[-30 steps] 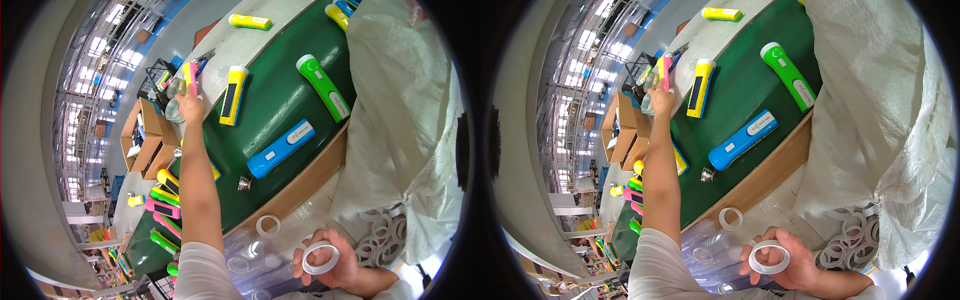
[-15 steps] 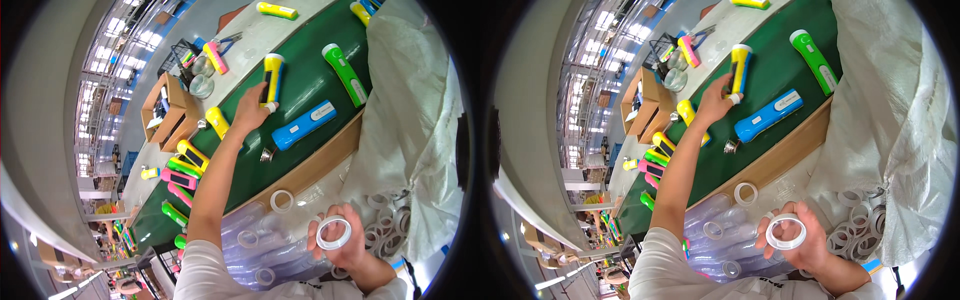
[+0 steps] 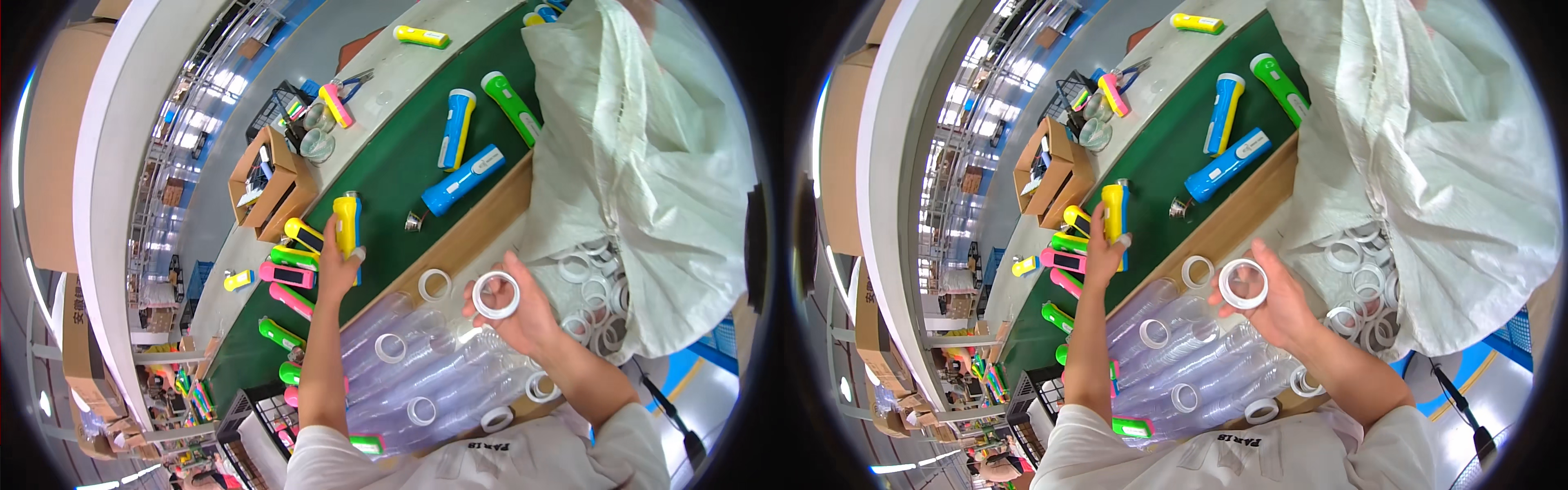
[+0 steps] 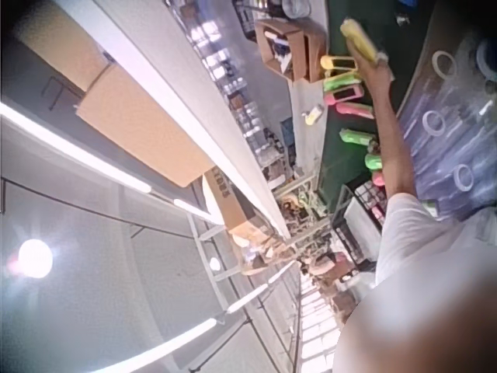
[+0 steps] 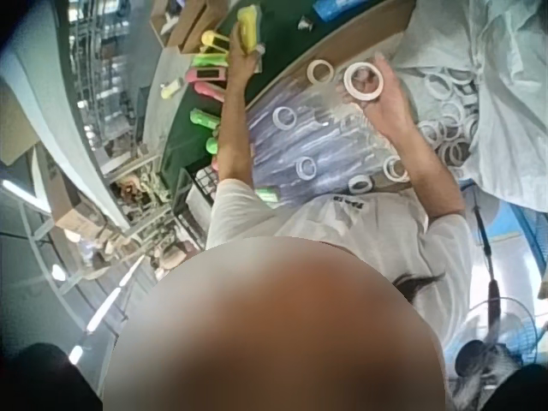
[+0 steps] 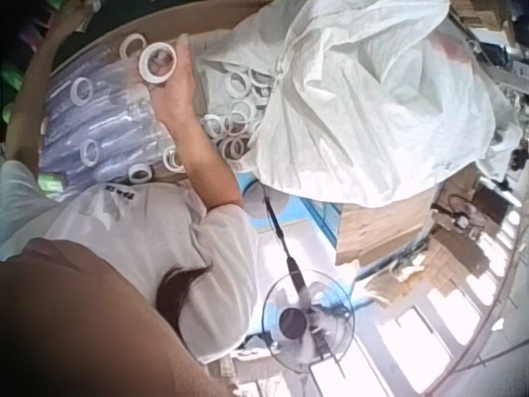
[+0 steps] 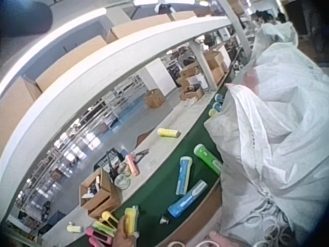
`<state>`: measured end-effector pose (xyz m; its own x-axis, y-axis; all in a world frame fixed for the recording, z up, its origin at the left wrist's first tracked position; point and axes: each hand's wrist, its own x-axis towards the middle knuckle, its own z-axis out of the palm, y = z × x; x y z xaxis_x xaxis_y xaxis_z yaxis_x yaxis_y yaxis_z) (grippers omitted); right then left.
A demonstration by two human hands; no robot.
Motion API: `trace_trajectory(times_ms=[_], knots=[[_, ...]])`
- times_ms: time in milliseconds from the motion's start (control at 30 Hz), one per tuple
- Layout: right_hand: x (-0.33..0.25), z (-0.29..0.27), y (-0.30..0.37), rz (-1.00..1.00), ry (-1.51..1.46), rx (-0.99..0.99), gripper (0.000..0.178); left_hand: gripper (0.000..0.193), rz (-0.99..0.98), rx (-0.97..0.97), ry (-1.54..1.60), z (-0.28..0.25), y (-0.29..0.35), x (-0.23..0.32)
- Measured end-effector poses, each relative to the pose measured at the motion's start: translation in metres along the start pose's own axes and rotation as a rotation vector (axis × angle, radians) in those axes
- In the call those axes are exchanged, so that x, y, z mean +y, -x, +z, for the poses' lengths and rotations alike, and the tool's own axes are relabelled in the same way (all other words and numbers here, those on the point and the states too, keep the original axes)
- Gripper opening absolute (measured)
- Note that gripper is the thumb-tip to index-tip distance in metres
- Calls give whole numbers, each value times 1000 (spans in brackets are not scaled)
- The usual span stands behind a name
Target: Assembling the lens caps and rings onto flashlight bodies on a factory assembly line.
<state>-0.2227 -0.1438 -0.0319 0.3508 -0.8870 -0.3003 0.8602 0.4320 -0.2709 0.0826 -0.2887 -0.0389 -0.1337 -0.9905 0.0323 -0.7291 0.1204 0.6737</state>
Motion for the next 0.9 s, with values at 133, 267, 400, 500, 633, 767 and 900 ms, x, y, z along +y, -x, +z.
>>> trace_trajectory(times_ms=[133,267,400,500,633,767,900], knots=[[-3,4,-4,-78,18,131,46,79,-90,-115,436,-23,70,96],[-3,6,-4,-132,-2,110,47,85,-16,-407,604,-39,123,147],[4,8,-1,-112,-2,120,43,86,30,-442,394,-33,155,162],[8,13,4,-110,71,121,41,84,96,-438,240,-30,167,165],[12,9,8,-130,293,108,40,79,237,-414,-56,-25,167,191],[10,19,16,-30,182,-29,34,76,283,-412,-235,-28,168,207],[8,24,24,-70,261,-62,24,74,248,-352,-228,-40,173,209]])
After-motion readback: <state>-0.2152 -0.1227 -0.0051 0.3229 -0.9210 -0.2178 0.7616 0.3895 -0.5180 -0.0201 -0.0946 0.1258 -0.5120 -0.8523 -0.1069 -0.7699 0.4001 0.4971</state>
